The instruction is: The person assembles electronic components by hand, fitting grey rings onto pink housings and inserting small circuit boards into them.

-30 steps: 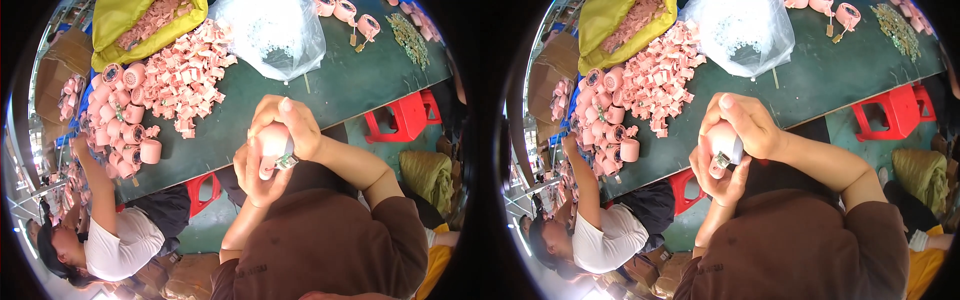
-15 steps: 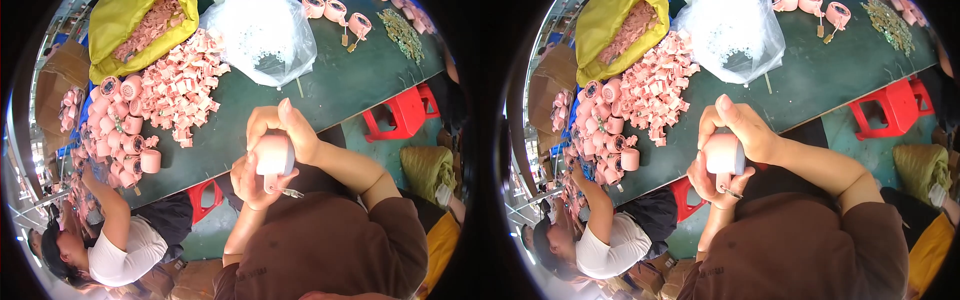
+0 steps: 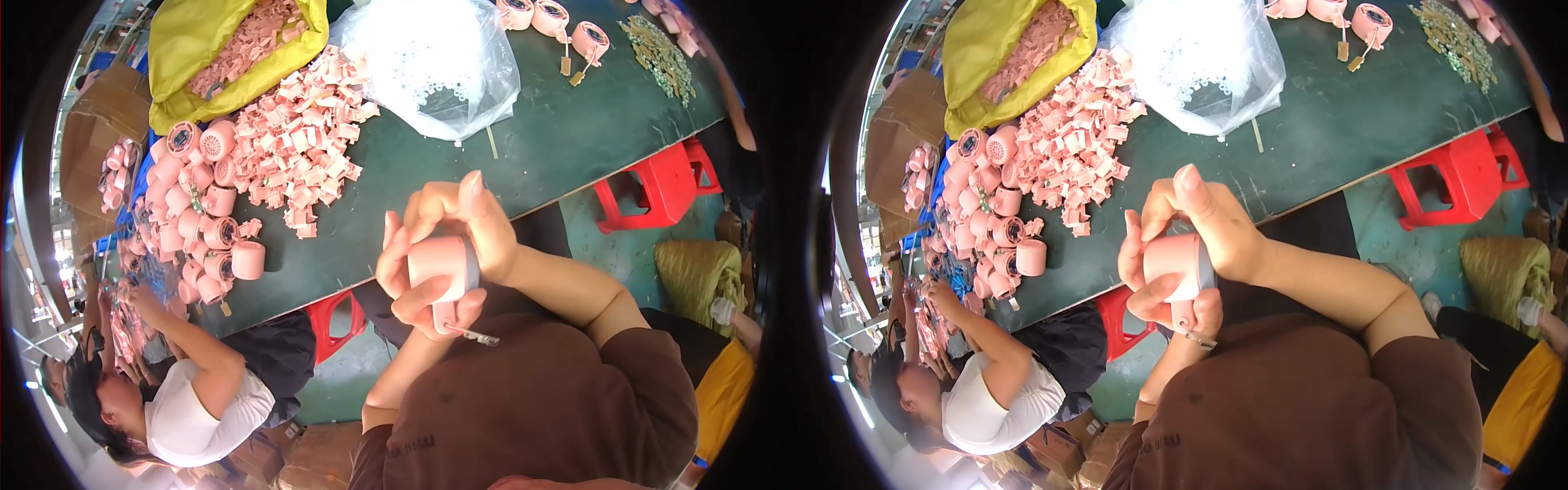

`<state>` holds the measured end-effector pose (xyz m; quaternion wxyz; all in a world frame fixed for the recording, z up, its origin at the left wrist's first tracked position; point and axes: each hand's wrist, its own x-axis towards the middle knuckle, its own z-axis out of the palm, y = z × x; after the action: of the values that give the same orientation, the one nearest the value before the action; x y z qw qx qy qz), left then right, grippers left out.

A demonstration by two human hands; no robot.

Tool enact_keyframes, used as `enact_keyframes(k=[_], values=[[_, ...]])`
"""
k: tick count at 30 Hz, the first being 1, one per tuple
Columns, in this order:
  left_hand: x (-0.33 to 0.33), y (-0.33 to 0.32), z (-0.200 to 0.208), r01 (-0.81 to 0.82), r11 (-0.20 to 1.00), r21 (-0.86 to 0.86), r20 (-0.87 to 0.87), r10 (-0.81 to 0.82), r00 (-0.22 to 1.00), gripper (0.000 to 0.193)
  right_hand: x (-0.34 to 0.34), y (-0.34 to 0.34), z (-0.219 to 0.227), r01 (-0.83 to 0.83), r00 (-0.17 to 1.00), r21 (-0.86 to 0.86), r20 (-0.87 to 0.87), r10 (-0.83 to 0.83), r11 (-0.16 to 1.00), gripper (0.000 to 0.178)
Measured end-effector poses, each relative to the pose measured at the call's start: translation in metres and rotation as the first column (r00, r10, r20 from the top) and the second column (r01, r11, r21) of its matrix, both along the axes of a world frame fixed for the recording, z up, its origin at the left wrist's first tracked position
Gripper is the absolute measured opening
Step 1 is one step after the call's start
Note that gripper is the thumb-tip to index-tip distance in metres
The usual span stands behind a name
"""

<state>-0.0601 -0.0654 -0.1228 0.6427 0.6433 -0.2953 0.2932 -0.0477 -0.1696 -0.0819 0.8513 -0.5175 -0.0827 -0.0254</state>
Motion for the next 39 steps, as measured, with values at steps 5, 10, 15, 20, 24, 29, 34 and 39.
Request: enact_keyframes(k=[5, 10, 15, 20, 24, 29, 34, 39], values=[[-0.002, 0.004, -0.003, 0.029, 0.999, 0.021, 0.043, -0.030, 0.999, 0.036, 0.001, -0.004, -0.006, -0.013, 0.996, -0.037, 0.089, 0.016, 0.999, 0.072], [0.003, 0.002, -0.003, 0.067, 0.998, 0.009, 0.088, -0.068, 0.994, 0.035, 0.000, -0.004, 0.000, 0.034, 0.999, -0.015, 0.013, -0.033, 0.999, 0.071], [0.003, 0.002, 0.001, 0.118, 0.993, 0.025, 0.077, -0.120, 0.990, 0.031, 0.001, -0.006, 0.003, 0.025, 0.997, 0.044, -0.068, -0.022, 0.999, 0.071], [0.011, 0.004, -0.003, 0.165, 0.986, -0.034, -0.128, -0.168, 0.977, 0.033, 0.010, 0.002, -0.001, 0.111, 0.962, 0.039, -0.255, -0.098, 0.993, 0.072], [0.017, 0.007, 0.010, 0.134, 0.972, -0.191, -0.511, -0.215, 0.832, 0.053, 0.021, 0.002, -0.014, 0.014, 0.923, 0.243, -0.377, 0.081, 0.970, 0.060], [0.019, 0.009, 0.017, 0.221, 0.918, -0.331, -0.638, -0.390, 0.665, 0.063, 0.024, 0.008, -0.017, 0.144, 0.878, 0.260, -0.479, -0.002, 0.955, 0.054], [0.015, 0.014, 0.002, 0.281, 0.951, -0.127, -0.607, -0.299, 0.736, 0.102, 0.023, 0.007, -0.017, 0.192, 0.832, 0.482, -0.542, 0.118, 0.855, 0.054], [0.027, 0.028, 0.008, 0.144, 0.962, 0.230, -0.422, -0.034, 0.906, 0.088, 0.019, 0.008, -0.028, 0.073, 0.885, 0.449, -0.440, 0.149, 0.890, 0.057]])
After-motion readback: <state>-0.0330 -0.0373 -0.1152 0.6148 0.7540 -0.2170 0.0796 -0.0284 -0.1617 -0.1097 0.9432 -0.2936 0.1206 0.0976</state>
